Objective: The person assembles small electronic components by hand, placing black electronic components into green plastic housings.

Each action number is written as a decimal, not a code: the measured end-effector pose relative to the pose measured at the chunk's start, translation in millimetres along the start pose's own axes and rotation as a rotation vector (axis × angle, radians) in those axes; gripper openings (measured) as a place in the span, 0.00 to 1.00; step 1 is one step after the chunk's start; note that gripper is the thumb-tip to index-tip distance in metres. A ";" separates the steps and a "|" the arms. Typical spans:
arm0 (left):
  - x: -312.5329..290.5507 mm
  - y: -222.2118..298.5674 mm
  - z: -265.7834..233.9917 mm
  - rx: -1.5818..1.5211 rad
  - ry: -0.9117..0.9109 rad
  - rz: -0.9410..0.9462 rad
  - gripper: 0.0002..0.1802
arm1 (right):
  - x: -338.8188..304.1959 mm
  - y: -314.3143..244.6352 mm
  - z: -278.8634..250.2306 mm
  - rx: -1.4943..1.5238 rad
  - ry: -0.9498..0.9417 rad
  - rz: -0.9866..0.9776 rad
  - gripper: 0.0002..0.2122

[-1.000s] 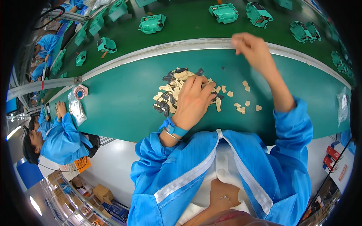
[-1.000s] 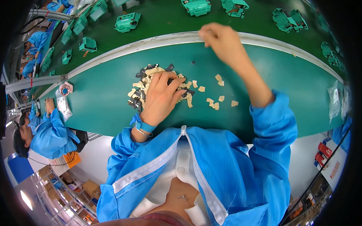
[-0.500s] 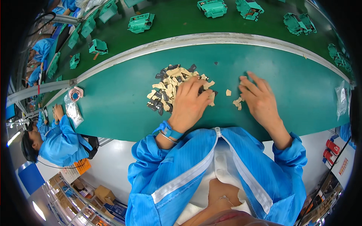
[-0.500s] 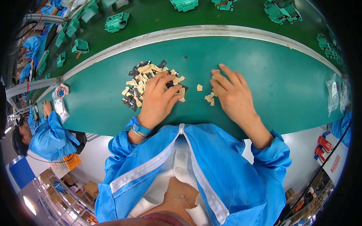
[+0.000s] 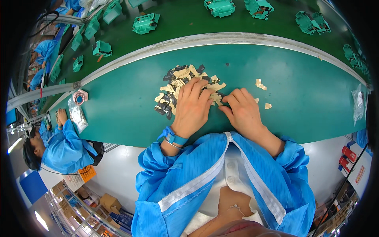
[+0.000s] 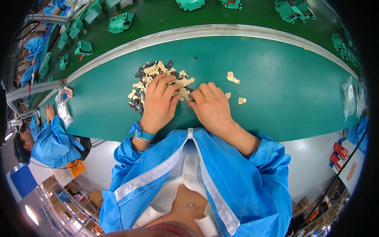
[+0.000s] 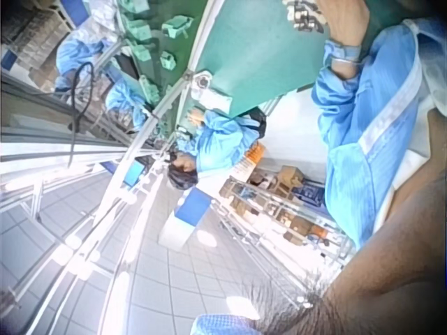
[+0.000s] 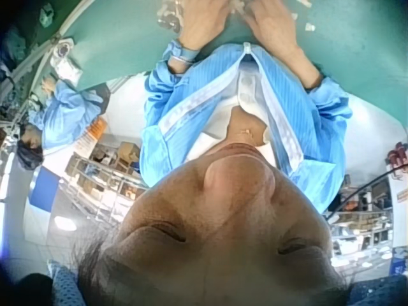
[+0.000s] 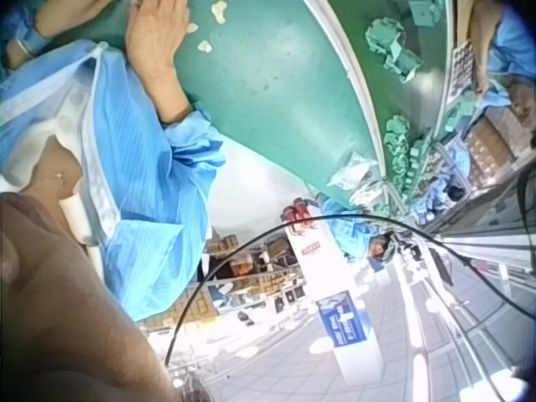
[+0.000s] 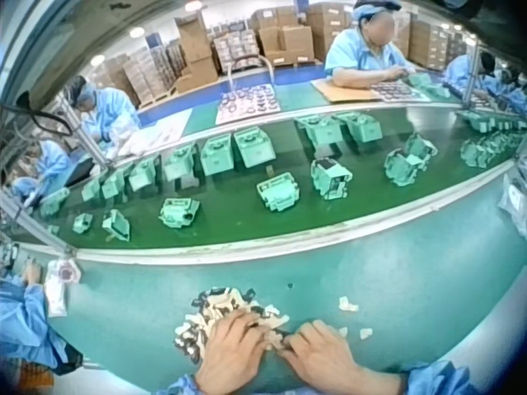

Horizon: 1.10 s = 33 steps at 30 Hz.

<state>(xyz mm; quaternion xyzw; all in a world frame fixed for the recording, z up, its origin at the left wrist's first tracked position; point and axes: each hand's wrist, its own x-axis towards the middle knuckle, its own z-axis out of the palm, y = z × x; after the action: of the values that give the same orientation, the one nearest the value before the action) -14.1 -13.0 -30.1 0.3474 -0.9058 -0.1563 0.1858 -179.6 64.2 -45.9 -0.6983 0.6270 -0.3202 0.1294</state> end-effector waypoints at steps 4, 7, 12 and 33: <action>0.1 0.4 -3.4 0.050 -0.018 0.017 0.19 | -1.3 1.0 5.4 -0.028 0.017 0.017 0.06; -1.5 -3.2 -4.4 0.060 -0.042 0.038 0.23 | -1.5 0.9 4.6 -0.053 -0.003 0.029 0.05; -0.7 -0.1 -5.9 0.024 0.044 0.032 0.19 | -3.7 2.3 -7.5 0.047 -0.028 0.059 0.04; 11.5 26.0 -8.6 -0.026 0.280 0.316 0.14 | -3.0 5.0 -38.4 1.095 -0.147 0.610 0.05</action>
<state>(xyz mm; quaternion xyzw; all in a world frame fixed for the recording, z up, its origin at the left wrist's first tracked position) -33.1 -3.8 -9.2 0.2167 -0.9122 -0.0870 0.3367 -207.0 74.6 -20.5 -0.3406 0.5325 -0.4947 0.5963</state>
